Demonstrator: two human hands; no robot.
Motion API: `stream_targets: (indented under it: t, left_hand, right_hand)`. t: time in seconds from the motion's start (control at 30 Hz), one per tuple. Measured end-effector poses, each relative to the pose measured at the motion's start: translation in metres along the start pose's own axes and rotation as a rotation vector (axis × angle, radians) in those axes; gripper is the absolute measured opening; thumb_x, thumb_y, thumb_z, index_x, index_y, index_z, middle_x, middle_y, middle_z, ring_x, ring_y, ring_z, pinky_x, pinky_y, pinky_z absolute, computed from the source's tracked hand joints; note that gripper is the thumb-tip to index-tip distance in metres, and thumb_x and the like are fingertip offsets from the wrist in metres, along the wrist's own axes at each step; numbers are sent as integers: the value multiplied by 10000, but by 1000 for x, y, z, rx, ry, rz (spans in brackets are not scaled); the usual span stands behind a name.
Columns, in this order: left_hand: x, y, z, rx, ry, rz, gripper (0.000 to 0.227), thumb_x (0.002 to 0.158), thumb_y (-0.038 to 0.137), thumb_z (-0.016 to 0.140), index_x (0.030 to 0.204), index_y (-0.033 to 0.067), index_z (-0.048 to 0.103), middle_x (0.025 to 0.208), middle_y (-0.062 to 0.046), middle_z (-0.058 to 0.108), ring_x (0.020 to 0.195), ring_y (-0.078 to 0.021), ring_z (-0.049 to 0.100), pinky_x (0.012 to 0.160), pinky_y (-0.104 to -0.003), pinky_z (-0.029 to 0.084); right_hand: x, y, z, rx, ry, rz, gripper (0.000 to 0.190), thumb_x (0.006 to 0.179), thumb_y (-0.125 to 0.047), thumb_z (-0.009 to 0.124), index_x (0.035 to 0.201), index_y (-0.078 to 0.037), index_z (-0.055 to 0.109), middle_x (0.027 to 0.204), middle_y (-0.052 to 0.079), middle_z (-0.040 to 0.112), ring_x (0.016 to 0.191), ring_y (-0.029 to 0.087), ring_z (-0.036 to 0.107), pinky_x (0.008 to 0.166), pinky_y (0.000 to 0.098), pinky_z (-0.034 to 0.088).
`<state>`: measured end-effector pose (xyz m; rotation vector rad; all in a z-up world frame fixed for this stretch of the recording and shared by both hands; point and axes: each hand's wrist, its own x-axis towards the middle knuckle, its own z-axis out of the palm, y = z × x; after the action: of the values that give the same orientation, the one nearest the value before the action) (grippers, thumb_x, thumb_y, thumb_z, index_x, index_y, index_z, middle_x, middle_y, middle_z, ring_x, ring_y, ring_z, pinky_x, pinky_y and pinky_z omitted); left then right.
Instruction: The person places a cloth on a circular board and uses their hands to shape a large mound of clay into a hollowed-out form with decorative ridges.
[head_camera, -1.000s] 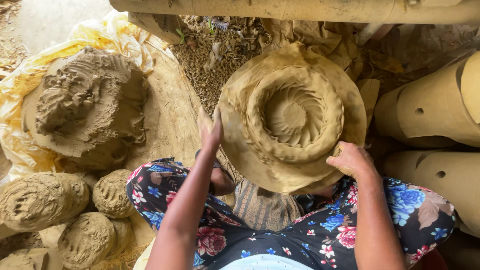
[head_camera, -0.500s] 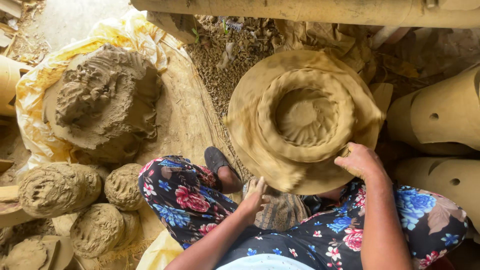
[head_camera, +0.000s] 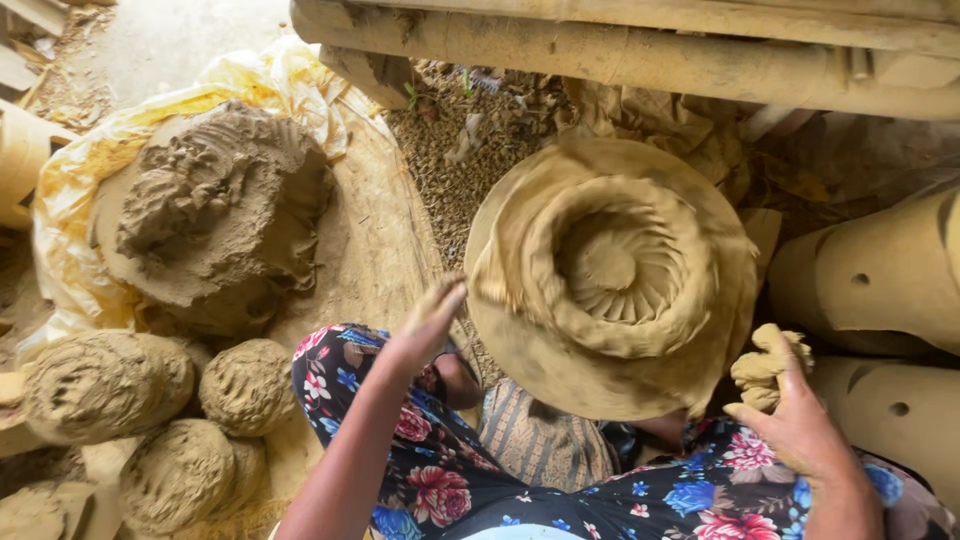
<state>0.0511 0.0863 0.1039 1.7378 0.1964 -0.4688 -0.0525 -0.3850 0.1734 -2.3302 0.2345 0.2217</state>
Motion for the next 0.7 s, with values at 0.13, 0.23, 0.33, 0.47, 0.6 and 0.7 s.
stream_targets:
  t: [0.13,0.23,0.33,0.47,0.6,0.7]
  left_hand:
    - [62,35,7,36,142,242,553,1020,364,535,1460,30,505,1320,-201,676,1213,-285,645,1044,-401,512]
    - [93,36,20,218,406,398,573,1019,352,598,1487,39,489,1476,-244,514,1377,-363,478,1132,-426,397]
    - [114,24,24,120,445,299,597,999,383,593,1491,68,473,1519,-234,455,1416,-359,431,1164,-433,363]
    - [128,-2,23,88,548,146,630,1023,414,574,1544,90,434,1570,-244,344,1469,-393,349,1201,-466,309]
    - [137,-14,28,-15,623,64,717,993,500,542,1570,110,370,1643,-243,141,1480,-418,331,1197,-459,347]
    - [133,-12,34,22,594,-145,764,971,584,482,1594,167,339,1693,-193,39,1516,-411,258,1224,-483,272]
  right_hand:
    - [-14,-10,-21,-283,230,-51,1067,716,-111,808,1646,-205,294,1308,182,650,1177,355,641,1002,445,514]
    - [-21,-13,-39,-442,321,-212,1075,680,-140,825,1620,-188,306,1410,248,556,1256,451,582,993,502,518]
    - [-23,-13,-50,-541,323,-286,1079,662,-151,819,1606,-206,300,1444,263,520,1264,481,575,964,515,533]
    - [-24,-9,-62,-622,332,-364,962,720,-199,797,1578,-234,363,1469,210,553,1207,418,637,930,477,582]
    - [-19,-14,-73,-763,318,-154,973,730,-338,884,1594,-293,438,1179,133,649,989,307,695,829,417,611]
    - [-18,-20,-90,-1138,608,-410,849,663,-576,900,1415,-321,597,1025,152,642,895,276,648,818,400,622]
